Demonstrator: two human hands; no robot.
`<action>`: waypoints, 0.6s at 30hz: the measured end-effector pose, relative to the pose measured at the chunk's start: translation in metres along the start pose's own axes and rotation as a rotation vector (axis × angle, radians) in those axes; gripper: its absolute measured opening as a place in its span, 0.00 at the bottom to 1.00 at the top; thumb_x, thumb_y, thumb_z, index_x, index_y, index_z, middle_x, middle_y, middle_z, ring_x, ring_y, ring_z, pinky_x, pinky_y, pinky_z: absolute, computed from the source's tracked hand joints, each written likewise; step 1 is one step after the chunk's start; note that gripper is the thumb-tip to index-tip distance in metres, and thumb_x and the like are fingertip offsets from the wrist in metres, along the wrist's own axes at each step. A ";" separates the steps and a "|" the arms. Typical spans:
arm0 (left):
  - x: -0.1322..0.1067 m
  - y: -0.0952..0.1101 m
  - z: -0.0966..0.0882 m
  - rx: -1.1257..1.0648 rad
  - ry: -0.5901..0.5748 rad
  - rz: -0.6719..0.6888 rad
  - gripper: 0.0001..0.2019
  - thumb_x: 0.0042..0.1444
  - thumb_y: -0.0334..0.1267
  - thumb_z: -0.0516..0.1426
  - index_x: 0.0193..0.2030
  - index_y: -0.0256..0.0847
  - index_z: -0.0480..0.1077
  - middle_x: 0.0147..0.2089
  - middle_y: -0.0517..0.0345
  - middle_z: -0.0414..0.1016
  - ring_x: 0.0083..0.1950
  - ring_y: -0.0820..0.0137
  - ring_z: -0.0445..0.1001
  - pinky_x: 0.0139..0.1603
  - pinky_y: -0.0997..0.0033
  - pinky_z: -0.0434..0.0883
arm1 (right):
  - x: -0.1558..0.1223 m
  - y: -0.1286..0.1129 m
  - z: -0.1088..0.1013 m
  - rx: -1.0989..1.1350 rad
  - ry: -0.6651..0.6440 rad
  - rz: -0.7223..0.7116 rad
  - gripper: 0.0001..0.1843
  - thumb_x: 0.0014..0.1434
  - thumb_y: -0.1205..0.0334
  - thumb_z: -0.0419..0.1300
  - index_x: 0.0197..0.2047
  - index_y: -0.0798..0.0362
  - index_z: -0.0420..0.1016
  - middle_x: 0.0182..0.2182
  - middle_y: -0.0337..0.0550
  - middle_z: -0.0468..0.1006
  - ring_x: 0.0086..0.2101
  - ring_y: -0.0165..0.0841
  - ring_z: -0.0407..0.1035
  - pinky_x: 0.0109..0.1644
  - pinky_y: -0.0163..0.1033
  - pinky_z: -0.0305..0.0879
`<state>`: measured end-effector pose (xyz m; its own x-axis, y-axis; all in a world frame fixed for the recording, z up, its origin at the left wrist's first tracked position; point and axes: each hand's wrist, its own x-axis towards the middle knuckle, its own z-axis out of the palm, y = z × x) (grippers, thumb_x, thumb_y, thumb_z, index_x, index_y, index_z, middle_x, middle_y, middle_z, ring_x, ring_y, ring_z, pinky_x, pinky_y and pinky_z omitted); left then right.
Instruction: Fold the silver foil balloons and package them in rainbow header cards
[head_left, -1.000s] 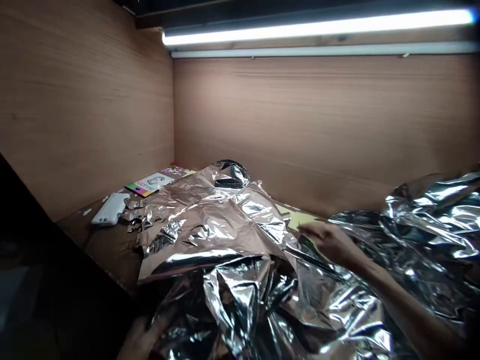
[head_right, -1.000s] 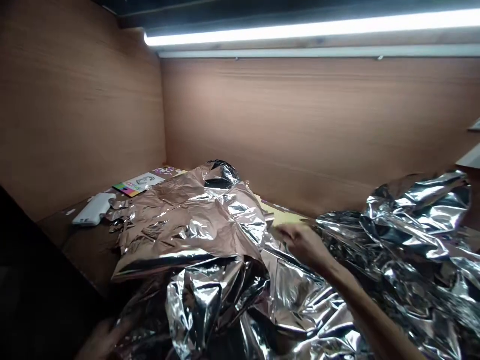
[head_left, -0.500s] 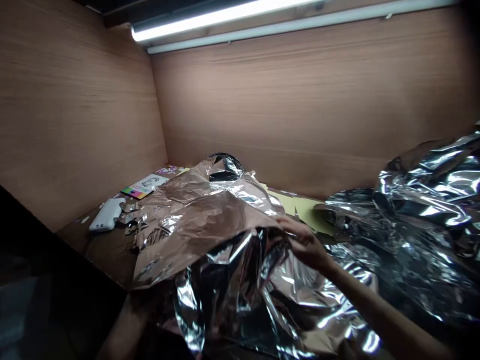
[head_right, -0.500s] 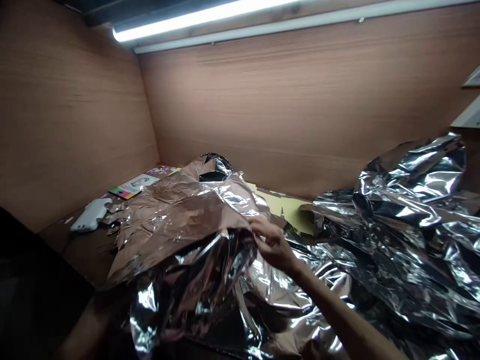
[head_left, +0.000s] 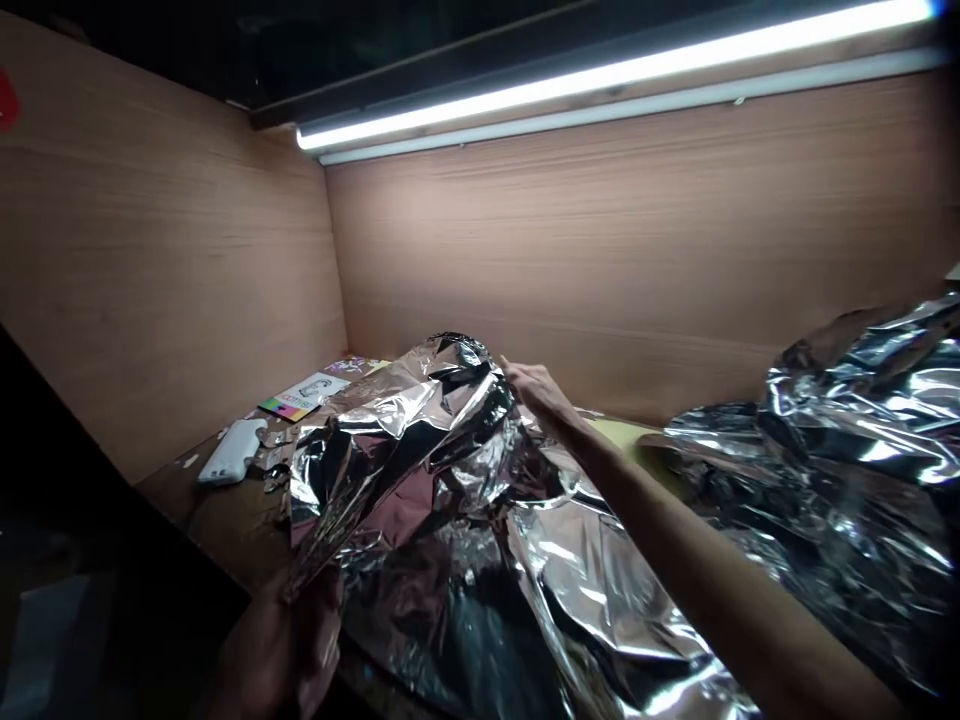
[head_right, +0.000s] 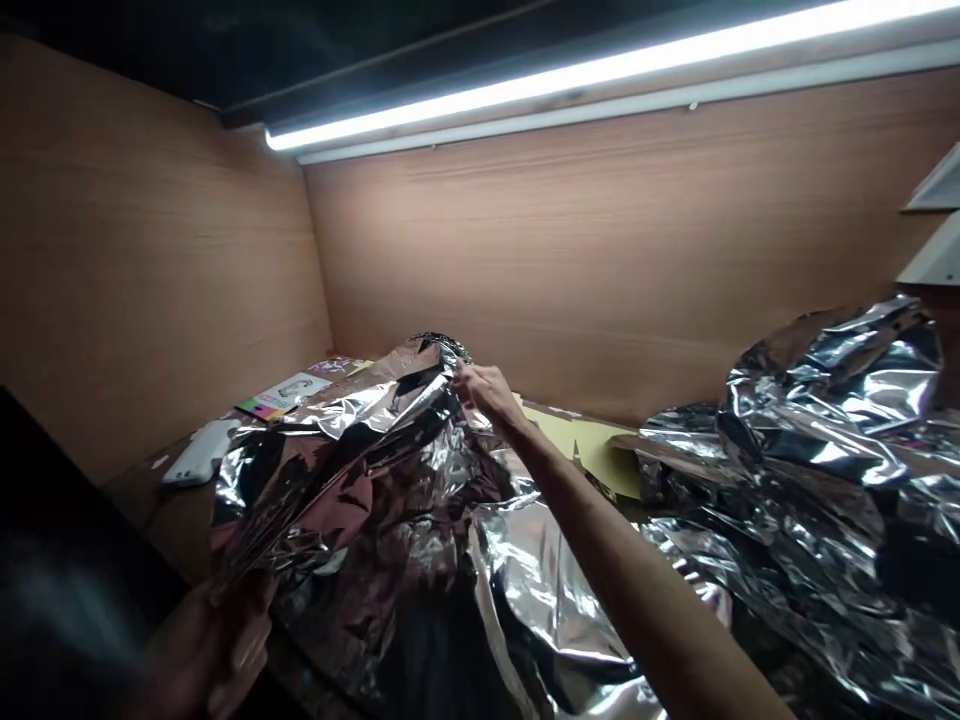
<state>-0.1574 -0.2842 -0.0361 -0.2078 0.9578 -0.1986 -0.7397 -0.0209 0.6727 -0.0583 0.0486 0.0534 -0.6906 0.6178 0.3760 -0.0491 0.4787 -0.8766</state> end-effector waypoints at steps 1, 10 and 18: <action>-0.001 -0.001 -0.002 -0.021 -0.019 0.016 0.12 0.57 0.37 0.51 0.30 0.35 0.74 0.15 0.56 0.71 0.12 0.72 0.66 0.13 0.77 0.65 | -0.008 0.012 -0.004 0.032 -0.013 0.036 0.28 0.54 0.35 0.50 0.23 0.54 0.66 0.19 0.40 0.70 0.22 0.29 0.67 0.26 0.33 0.64; 0.006 0.013 0.011 -0.077 -0.122 0.027 0.17 0.60 0.40 0.46 0.33 0.33 0.73 0.20 0.53 0.73 0.16 0.69 0.70 0.15 0.72 0.68 | -0.120 0.083 -0.066 -0.064 -0.005 0.235 0.24 0.43 0.41 0.64 0.33 0.54 0.75 0.34 0.49 0.76 0.36 0.42 0.70 0.41 0.48 0.66; 0.036 0.025 0.064 -0.066 -0.198 0.077 0.18 0.59 0.39 0.45 0.33 0.32 0.73 0.20 0.53 0.72 0.16 0.68 0.69 0.16 0.68 0.69 | -0.176 0.064 -0.005 -0.440 -0.095 0.127 0.12 0.47 0.51 0.60 0.32 0.50 0.73 0.33 0.46 0.75 0.35 0.45 0.67 0.39 0.51 0.64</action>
<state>-0.1426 -0.2313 0.0197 -0.1405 0.9901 -0.0007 -0.7684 -0.1086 0.6307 0.0639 -0.0263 -0.0678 -0.7353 0.6387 0.2268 0.3368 0.6347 -0.6955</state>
